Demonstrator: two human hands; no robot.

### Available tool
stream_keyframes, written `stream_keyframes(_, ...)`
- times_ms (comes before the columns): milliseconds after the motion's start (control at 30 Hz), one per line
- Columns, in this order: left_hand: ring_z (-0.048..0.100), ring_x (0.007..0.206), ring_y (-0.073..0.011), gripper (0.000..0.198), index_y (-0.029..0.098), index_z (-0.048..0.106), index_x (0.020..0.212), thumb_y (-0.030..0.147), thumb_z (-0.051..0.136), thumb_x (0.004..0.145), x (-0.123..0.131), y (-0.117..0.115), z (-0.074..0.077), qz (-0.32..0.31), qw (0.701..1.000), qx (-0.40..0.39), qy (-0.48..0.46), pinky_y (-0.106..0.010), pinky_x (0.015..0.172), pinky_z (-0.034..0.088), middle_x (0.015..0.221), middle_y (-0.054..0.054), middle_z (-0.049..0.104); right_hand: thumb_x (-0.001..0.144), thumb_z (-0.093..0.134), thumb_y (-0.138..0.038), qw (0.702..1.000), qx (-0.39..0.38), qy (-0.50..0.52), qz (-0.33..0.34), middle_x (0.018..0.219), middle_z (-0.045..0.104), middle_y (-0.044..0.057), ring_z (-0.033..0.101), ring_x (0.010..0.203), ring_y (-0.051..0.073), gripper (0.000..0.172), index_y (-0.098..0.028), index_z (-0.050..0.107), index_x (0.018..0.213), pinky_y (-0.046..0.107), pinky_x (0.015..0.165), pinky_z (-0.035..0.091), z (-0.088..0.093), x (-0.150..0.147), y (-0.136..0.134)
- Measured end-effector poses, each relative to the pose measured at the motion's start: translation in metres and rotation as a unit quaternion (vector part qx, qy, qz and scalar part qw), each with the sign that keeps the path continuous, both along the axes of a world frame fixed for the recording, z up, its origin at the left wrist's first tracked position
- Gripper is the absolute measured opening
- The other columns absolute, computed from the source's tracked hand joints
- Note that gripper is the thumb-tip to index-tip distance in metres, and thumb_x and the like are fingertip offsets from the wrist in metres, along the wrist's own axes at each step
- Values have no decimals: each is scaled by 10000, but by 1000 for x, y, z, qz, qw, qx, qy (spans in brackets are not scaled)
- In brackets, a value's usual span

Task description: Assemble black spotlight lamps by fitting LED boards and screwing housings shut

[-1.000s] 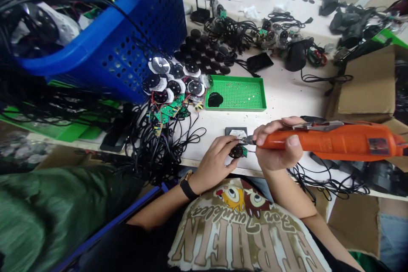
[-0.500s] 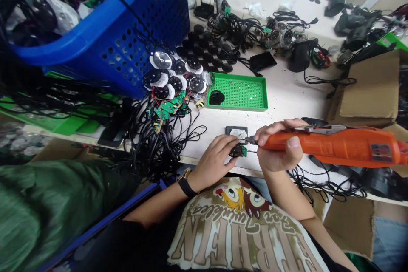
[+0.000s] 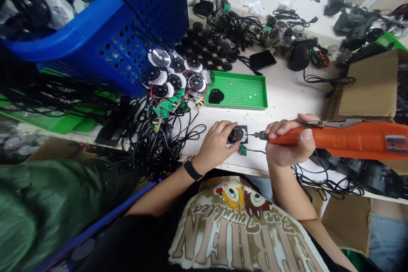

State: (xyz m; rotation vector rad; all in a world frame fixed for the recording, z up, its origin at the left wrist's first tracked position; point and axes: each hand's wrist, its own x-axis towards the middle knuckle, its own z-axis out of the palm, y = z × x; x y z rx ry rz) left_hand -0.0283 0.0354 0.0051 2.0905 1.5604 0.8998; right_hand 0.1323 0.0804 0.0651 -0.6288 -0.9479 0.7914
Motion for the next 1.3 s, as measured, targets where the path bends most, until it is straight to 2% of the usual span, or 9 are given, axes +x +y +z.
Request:
stream_keyframes(200, 576, 1083, -308, 432, 126, 620, 1279, 244, 715, 874, 16, 11, 2, -8, 998, -35, 60, -459, 969, 536, 1104, -119, 630, 847, 600, -318, 999, 24, 13, 18, 541, 582, -95, 524, 378, 105, 178, -228, 628, 998, 257, 428, 500, -3, -2, -3)
stream_keyframes(567, 549, 1052, -288, 388, 162, 626, 1247, 199, 678, 864, 18, 11, 0, -14, 997, -58, 47, -441, 951, 525, 1085, -105, 562, 862, 625, -291, 999, 23, -36, 30, 546, 568, -86, 602, 447, 128, 153, -232, 631, 1003, 268, 470, 528, -10, -16, 2)
stream_keyframes(867, 539, 1036, -295, 309, 175, 654, 1171, 187, 659, 862, 20, 12, 1, -18, 997, -65, 45, -447, 925, 519, 1053, -104, 541, 878, 622, -412, 996, -14, -92, 1, 529, 505, -105, 548, 394, 131, 196, -269, 554, 994, 285, 442, 503, -12, -20, 4)
stream_keyframes(1133, 525, 1053, -302, 296, 146, 665, 1165, 172, 654, 870, 20, 12, 3, -28, 995, -81, 52, -443, 924, 515, 1059, -113, 524, 857, 651, -350, 996, -20, -75, 32, 540, 548, -91, 553, 415, 137, 181, -256, 587, 998, 295, 457, 514, -13, -21, 2)
stream_keyframes(1300, 519, 1051, -298, 261, 124, 659, 1133, 173, 668, 877, 19, 14, 1, -42, 995, -88, 30, -444, 937, 500, 1050, -110, 511, 859, 678, -382, 995, -20, -85, 38, 540, 552, -92, 543, 414, 130, 205, -259, 585, 994, 282, 457, 503, -15, -23, 0)
